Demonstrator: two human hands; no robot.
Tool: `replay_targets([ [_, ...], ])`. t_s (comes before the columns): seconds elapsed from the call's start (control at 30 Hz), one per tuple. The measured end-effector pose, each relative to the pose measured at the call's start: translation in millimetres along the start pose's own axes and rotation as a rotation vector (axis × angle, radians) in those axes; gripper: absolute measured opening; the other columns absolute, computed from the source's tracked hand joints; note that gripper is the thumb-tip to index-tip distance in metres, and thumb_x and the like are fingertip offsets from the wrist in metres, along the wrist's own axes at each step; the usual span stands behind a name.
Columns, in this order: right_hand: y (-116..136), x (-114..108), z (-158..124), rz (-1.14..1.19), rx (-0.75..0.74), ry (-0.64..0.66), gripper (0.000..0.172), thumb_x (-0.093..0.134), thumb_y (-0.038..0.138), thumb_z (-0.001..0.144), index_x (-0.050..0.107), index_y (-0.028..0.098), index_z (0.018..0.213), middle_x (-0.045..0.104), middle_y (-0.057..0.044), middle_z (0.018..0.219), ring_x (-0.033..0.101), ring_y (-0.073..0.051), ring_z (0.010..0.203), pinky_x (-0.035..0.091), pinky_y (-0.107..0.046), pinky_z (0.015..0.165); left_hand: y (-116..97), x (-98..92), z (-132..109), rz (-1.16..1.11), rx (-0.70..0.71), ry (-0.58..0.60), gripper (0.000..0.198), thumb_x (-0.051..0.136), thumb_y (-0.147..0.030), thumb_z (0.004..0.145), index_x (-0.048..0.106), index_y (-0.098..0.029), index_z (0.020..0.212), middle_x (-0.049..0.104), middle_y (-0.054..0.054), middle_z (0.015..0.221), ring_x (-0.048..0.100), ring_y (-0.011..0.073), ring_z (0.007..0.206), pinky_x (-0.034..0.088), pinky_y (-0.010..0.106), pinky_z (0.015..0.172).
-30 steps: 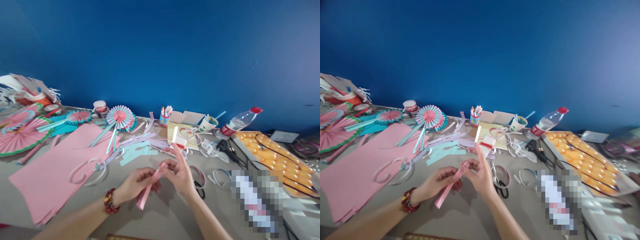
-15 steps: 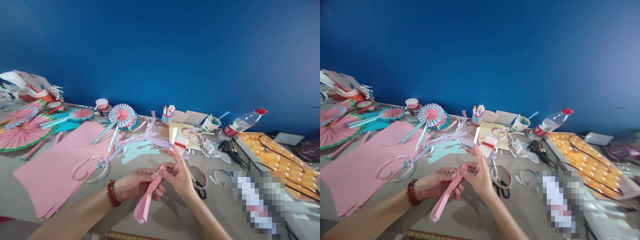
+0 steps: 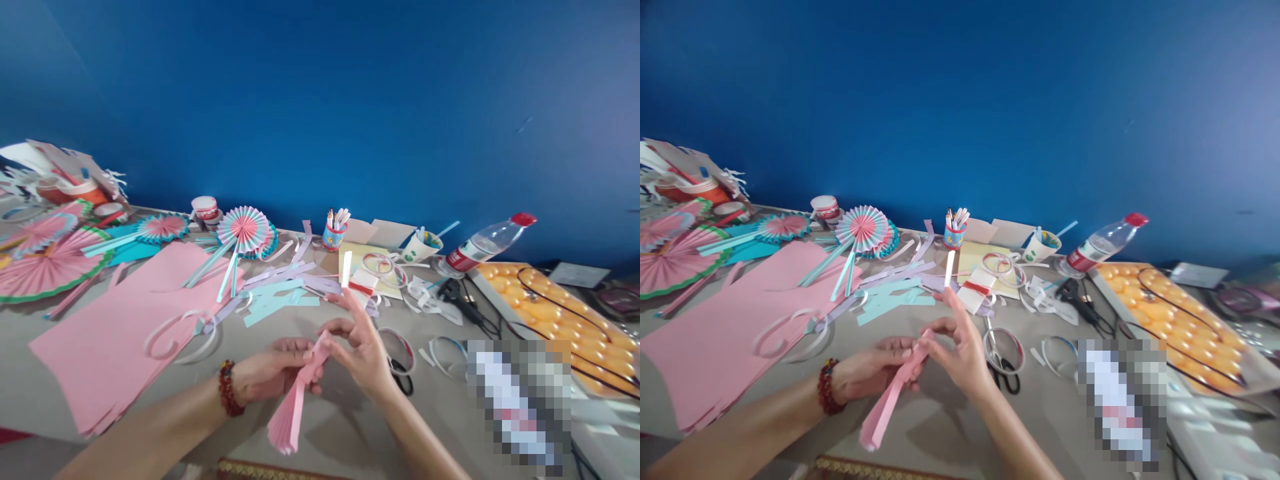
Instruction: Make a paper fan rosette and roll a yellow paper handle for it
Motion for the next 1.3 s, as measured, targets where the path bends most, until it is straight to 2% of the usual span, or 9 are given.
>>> replay_targets([
  [0.1, 16.1, -21.9, 4.1, -0.139, -0.115, -0.111, 0.053, 0.068, 0.029, 0.088, 0.047, 0.032, 0.136, 0.05, -0.011, 0.131, 0.062, -0.02, 0.096, 0.054, -0.04, 0.087, -2.5, -6.5, 1.7, -0.005, 0.022, -0.081, 0.027, 0.078, -0.027, 0.08, 0.072, -0.008, 0.098, 0.065, 0.008, 0.079, 0.061, 0.0133, 0.068, 0.052, 0.028, 0.072],
  [0.17, 33.8, -37.2, 3.7, -0.257, -0.203, -0.179, 0.025, 0.066, 0.028, 0.089, 0.061, 0.027, 0.113, 0.054, -0.009, 0.115, 0.059, -0.021, 0.097, 0.052, -0.04, 0.087, -4.9, -10.2, 2.4, -0.006, 0.041, -0.123, 0.027, 0.077, -0.028, 0.081, 0.072, -0.007, 0.098, 0.065, 0.008, 0.08, 0.061, 0.0137, 0.071, 0.051, 0.027, 0.071],
  [0.2, 42.4, -41.9, 3.3, -0.315, -0.22, -0.169, 0.011, 0.065, 0.029, 0.089, 0.063, 0.024, 0.099, 0.057, -0.008, 0.105, 0.058, -0.022, 0.097, 0.051, -0.038, 0.086, -5.8, -11.3, 2.5, -0.002, 0.044, -0.136, 0.026, 0.077, -0.028, 0.081, 0.072, -0.007, 0.096, 0.065, 0.008, 0.081, 0.061, 0.0139, 0.072, 0.05, 0.027, 0.071],
  [0.23, 49.8, -43.4, 3.2, -0.351, -0.216, -0.11, 0.007, 0.063, 0.029, 0.091, 0.062, 0.023, 0.089, 0.058, -0.007, 0.094, 0.058, -0.022, 0.093, 0.05, -0.036, 0.082, -6.5, -12.0, 2.6, 0.002, 0.044, -0.146, 0.025, 0.077, -0.028, 0.081, 0.072, -0.007, 0.095, 0.065, 0.008, 0.081, 0.061, 0.014, 0.072, 0.05, 0.027, 0.071],
  [0.3, 57.4, -38.3, 3.2, -0.381, -0.112, 0.112, 0.015, 0.06, 0.032, 0.093, 0.06, 0.022, 0.081, 0.06, -0.006, 0.088, 0.06, -0.021, 0.087, 0.05, -0.033, 0.078, -6.8, -11.9, 2.7, 0.017, 0.033, -0.151, 0.024, 0.077, -0.028, 0.081, 0.072, -0.008, 0.093, 0.065, 0.008, 0.081, 0.061, 0.0138, 0.071, 0.049, 0.026, 0.07],
  [0.4, 59.1, -24.8, 2.7, -0.436, 0.043, 0.411, 0.017, 0.06, 0.034, 0.093, 0.059, 0.022, 0.08, 0.064, -0.005, 0.096, 0.061, -0.02, 0.092, 0.049, -0.03, 0.077, -4.1, -10.2, 3.4, 0.038, -0.011, -0.126, 0.025, 0.077, -0.029, 0.081, 0.072, -0.008, 0.093, 0.066, 0.007, 0.079, 0.06, 0.0124, 0.065, 0.048, 0.024, 0.065],
  [0.53, 56.8, -11.2, 10.7, -0.47, 0.01, 0.585, 0.016, 0.059, 0.034, 0.094, 0.059, 0.022, 0.084, 0.065, -0.004, 0.101, 0.06, -0.019, 0.099, 0.047, -0.03, 0.085, 1.5, -11.4, 5.7, 0.03, -0.052, -0.108, 0.025, 0.079, -0.028, 0.079, 0.072, -0.007, 0.091, 0.068, 0.008, 0.078, 0.062, 0.0127, 0.065, 0.047, 0.023, 0.066],
  [0.73, 47.9, -7.6, 21.9, -0.509, -0.075, 0.57, 0.018, 0.059, 0.034, 0.095, 0.06, 0.021, 0.082, 0.062, -0.005, 0.099, 0.059, -0.019, 0.096, 0.047, -0.031, 0.087, 3.7, -17.0, 6.8, 0.051, -0.048, -0.142, 0.026, 0.08, -0.028, 0.078, 0.072, -0.007, 0.092, 0.065, 0.005, 0.074, 0.059, 0.0111, 0.062, 0.048, 0.023, 0.065],
  [1.3, 39.9, -6.1, 23.5, -0.533, -0.097, 0.53, 0.017, 0.059, 0.032, 0.095, 0.06, 0.021, 0.082, 0.061, -0.004, 0.096, 0.059, -0.018, 0.093, 0.046, -0.031, 0.085, 2.1, -15.7, 5.7, 0.036, -0.053, -0.13, 0.027, 0.079, -0.03, 0.079, 0.072, -0.007, 0.092, 0.064, 0.007, 0.075, 0.059, 0.0116, 0.062, 0.048, 0.024, 0.067],
])
Point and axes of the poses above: each hand's wrist, its own z-axis towards the middle knuckle, its own x-axis out of the palm, y = z × x, the point moved 5 cm from there along z, towards the middle knuckle
